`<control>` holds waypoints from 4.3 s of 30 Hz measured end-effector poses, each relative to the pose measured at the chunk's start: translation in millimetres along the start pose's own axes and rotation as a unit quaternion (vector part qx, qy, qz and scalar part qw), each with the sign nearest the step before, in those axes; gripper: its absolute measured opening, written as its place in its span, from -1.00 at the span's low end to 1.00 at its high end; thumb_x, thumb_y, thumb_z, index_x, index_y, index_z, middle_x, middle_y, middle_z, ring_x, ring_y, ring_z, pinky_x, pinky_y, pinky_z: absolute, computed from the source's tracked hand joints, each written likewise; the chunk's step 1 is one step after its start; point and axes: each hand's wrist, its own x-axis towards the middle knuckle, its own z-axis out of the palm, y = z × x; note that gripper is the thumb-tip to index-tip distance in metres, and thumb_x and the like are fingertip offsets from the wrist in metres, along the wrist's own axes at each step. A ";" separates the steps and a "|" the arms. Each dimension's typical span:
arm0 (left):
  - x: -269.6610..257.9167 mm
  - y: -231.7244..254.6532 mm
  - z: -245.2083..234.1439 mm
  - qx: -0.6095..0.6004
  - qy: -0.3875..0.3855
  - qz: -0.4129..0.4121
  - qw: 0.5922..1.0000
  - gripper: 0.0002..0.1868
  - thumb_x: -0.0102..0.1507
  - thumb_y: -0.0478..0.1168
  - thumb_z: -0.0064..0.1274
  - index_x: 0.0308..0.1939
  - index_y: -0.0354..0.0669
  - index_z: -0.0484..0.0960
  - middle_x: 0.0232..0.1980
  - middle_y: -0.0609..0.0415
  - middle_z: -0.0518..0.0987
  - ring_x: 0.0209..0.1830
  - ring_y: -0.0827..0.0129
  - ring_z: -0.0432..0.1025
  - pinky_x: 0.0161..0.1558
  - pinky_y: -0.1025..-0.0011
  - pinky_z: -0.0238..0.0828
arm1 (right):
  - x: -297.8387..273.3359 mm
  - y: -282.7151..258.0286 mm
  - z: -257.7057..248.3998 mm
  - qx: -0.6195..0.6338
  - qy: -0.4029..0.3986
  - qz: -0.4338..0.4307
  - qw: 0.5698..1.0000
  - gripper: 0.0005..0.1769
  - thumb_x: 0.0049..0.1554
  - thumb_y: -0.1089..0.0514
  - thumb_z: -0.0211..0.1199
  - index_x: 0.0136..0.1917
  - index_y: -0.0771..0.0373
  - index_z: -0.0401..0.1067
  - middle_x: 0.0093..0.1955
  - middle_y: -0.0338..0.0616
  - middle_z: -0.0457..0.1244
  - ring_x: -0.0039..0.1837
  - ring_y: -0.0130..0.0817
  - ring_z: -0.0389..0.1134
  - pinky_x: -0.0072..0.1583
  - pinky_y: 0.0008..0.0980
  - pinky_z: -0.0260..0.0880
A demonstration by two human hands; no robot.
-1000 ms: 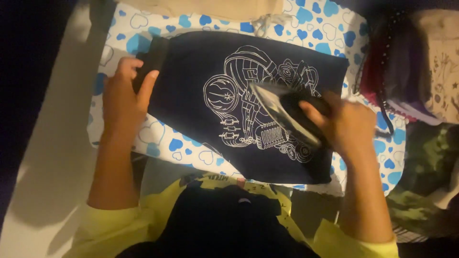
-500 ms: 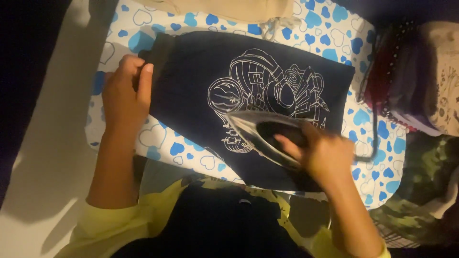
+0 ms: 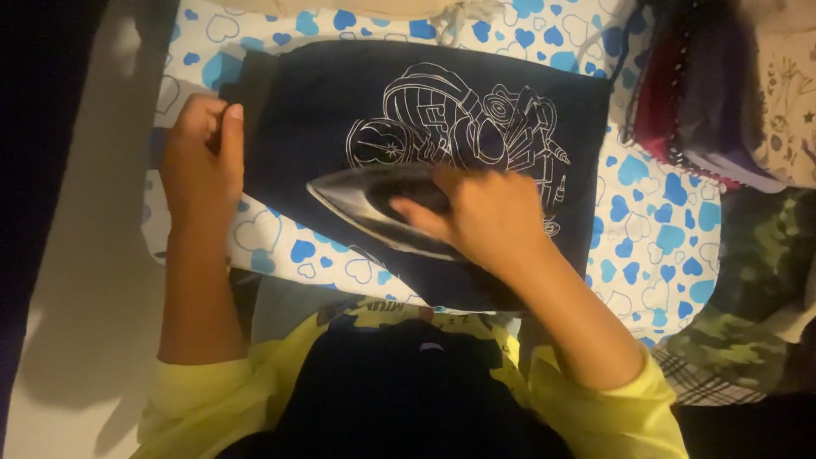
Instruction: Ironing a dark graphic t-shirt on an ironing board and then folding it.
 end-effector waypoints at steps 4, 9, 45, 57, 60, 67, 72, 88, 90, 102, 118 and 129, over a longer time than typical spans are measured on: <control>-0.7 -3.1 1.5 0.008 -0.022 -0.022 0.999 -0.75 0.65 -0.18 -0.04 -0.05 -0.27 0.55 -0.47 0.01 0.43 -0.48 0.15 0.41 -0.25 0.21 0.33 | -52.1 23.8 -9.6 0.007 -0.088 0.035 0.996 -0.33 0.07 -0.56 0.15 -0.16 0.05 0.62 -0.38 -0.06 0.43 -0.35 -0.02 0.48 -0.28 -0.14 0.45; 2.6 0.5 0.8 0.040 -0.041 -0.030 0.998 -0.71 0.65 -0.12 -0.06 -0.05 -0.27 0.55 -0.48 -0.02 0.45 -0.49 0.09 0.43 -0.26 0.15 0.35 | -107.4 60.5 -19.9 0.015 -0.154 0.120 0.981 -0.40 0.06 -0.51 0.17 -0.25 0.00 0.63 -0.43 -0.17 0.44 -0.36 -0.19 0.47 -0.20 -0.36 0.49; 1.2 11.5 -1.7 0.039 -0.032 -0.063 0.997 -0.78 0.64 -0.15 -0.05 0.02 -0.24 0.54 -0.34 -0.09 0.53 -0.35 0.00 0.47 -0.20 0.09 0.37 | -122.4 74.1 13.8 -0.059 0.092 0.128 0.986 -0.37 -0.03 -0.56 0.31 -0.25 0.05 0.58 -0.38 -0.20 0.41 -0.32 -0.22 0.45 -0.16 -0.31 0.43; 1.3 16.0 -2.2 0.049 -0.044 -0.071 0.995 -0.76 0.63 -0.13 -0.06 0.04 -0.26 0.54 -0.29 -0.14 0.56 -0.32 -0.06 0.48 -0.21 0.04 0.39 | -121.0 72.4 9.2 -0.073 0.081 0.124 0.986 -0.38 -0.03 -0.57 0.30 -0.30 0.01 0.56 -0.42 -0.24 0.40 -0.35 -0.26 0.43 -0.15 -0.35 0.43; 4.7 24.0 -3.9 0.057 -0.039 -0.060 0.996 -0.75 0.65 -0.15 -0.06 0.03 -0.29 0.55 -0.30 -0.16 0.55 -0.33 -0.06 0.48 -0.21 0.07 0.39 | -121.4 74.2 14.8 -0.073 0.059 0.135 0.986 -0.32 -0.01 -0.64 0.22 -0.30 -0.01 0.58 -0.41 -0.24 0.41 -0.35 -0.32 0.43 -0.16 -0.41 0.42; 12.7 43.2 -6.7 0.064 -0.085 -0.189 0.976 -0.73 0.57 -0.06 -0.15 0.06 -0.18 0.51 -0.05 -0.06 0.59 -0.06 0.13 0.47 -0.04 0.14 0.35 | -123.1 81.1 30.8 -0.129 0.169 0.085 0.973 -0.27 0.04 -0.68 0.21 -0.42 -0.03 0.28 -0.57 -0.42 0.09 -0.49 -0.47 0.12 -0.43 -0.45 -0.11; 5.1 16.0 0.6 0.085 -0.065 -0.104 0.989 -0.73 0.59 -0.07 -0.22 0.04 -0.17 0.48 -0.16 -0.02 0.50 -0.20 0.19 0.38 -0.14 0.20 0.28 | -109.3 88.6 29.4 -0.154 0.175 0.079 0.969 -0.33 -0.01 -0.70 0.23 -0.36 -0.10 0.43 -0.54 -0.43 0.19 -0.44 -0.42 0.25 -0.41 -0.42 0.01; 71.9 -8.6 42.5 0.205 0.013 0.001 0.979 -0.62 0.31 0.20 0.16 -0.17 0.01 0.56 -0.25 0.12 0.53 -0.15 0.13 0.55 -0.11 0.16 0.48 | 41.2 106.3 21.3 -0.185 0.237 -0.012 0.954 -0.32 0.07 -0.67 0.25 -0.22 -0.05 0.54 -0.43 -0.20 0.35 -0.29 -0.15 0.48 -0.21 -0.29 0.41; 78.5 -10.0 49.2 0.201 -0.022 -0.069 0.977 -0.62 0.27 0.21 0.14 -0.16 0.04 0.54 -0.14 0.10 0.48 -0.01 0.05 0.51 0.01 0.07 0.43 | 55.9 100.0 22.3 -0.185 0.241 -0.020 0.953 -0.32 0.07 -0.70 0.24 -0.20 -0.08 0.56 -0.43 -0.22 0.35 -0.29 -0.17 0.48 -0.21 -0.32 0.41; 67.9 19.5 46.5 0.113 0.123 -0.020 0.986 -0.78 0.31 -0.04 0.10 -0.11 -0.02 0.46 -0.26 -0.04 0.67 -0.27 0.03 0.63 -0.20 0.12 0.57 | 96.3 64.6 -12.4 -0.079 -0.053 0.071 0.993 -0.18 0.12 -0.68 0.00 0.15 -0.02 0.59 -0.12 0.05 0.47 0.02 0.13 0.52 0.00 -0.02 0.49; 77.0 38.5 16.5 0.071 -0.115 -0.189 0.972 -0.66 0.40 0.11 -0.08 0.18 0.22 0.25 0.08 -0.11 0.67 0.09 -0.09 0.57 0.13 -0.08 0.44 | 88.7 69.2 5.3 -0.107 0.101 -0.016 0.989 -0.41 0.18 -0.50 0.14 0.03 0.00 0.53 -0.20 -0.14 0.46 -0.10 -0.12 0.53 -0.09 -0.20 0.52; 75.4 40.7 15.2 0.093 -0.132 -0.161 0.974 -0.78 0.45 0.03 -0.18 0.14 0.18 0.35 -0.10 -0.14 0.69 -0.02 -0.04 0.61 0.06 -0.01 0.47 | 88.2 69.2 9.6 -0.105 0.129 -0.031 0.985 -0.41 0.19 -0.47 0.16 0.04 0.04 0.58 -0.16 -0.12 0.47 -0.09 -0.10 0.54 -0.11 -0.17 0.51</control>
